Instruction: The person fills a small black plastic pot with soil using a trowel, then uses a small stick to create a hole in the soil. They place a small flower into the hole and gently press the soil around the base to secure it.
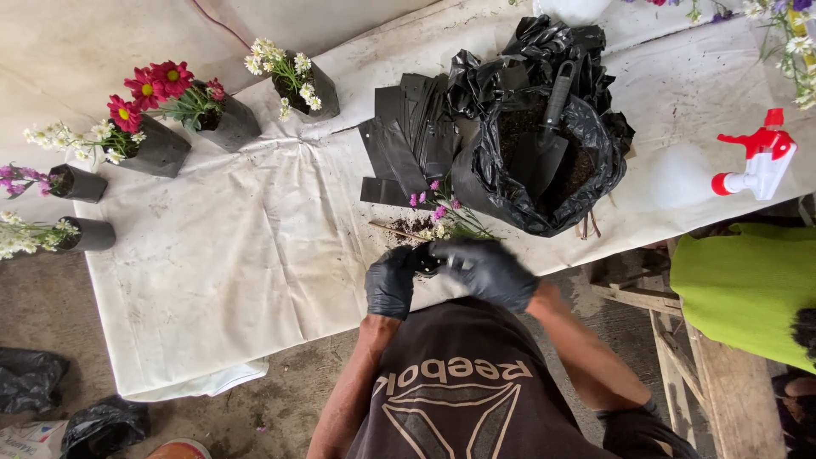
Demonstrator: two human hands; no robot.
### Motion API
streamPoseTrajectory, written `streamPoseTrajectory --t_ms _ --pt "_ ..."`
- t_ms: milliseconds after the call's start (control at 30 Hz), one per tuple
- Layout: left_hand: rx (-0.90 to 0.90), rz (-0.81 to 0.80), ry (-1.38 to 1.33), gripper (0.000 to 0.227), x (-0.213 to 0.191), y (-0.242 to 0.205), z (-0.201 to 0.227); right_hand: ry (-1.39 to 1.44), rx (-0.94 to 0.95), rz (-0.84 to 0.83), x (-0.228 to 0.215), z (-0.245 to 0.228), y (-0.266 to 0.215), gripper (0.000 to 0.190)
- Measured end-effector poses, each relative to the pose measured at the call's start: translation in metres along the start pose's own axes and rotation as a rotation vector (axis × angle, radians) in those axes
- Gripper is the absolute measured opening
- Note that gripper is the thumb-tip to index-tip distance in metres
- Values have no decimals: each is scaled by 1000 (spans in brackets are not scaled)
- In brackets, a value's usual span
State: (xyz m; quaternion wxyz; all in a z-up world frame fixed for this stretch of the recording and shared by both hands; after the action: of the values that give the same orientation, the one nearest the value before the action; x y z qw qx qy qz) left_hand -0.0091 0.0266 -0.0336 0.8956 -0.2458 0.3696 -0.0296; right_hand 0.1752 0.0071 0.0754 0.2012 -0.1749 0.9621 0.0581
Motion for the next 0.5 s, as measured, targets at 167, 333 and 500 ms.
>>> streamPoseTrajectory --t_ms 167,333,500 --pt "6 48 -60 20 -17 -5 2 -874 -133 702 -127 43 2 22" --pt "121 55 -77 21 -18 -4 -18 -1196 142 655 -219 88 42 49" --pt "218 39 -93 27 -20 -7 -27 -1426 205 540 -247 181 70 73"
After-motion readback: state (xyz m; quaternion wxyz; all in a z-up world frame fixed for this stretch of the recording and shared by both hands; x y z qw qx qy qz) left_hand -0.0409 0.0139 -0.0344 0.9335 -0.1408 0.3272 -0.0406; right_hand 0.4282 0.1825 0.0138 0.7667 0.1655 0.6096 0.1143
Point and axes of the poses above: each hand's wrist, its own y-axis towards the middle knuckle, its own x-axis out of the palm, z = x × y, the point moved 3 cm from there along y, towards the middle knuckle, and after that the axes turned 14 degrees about -x, right-handed, at the moved point
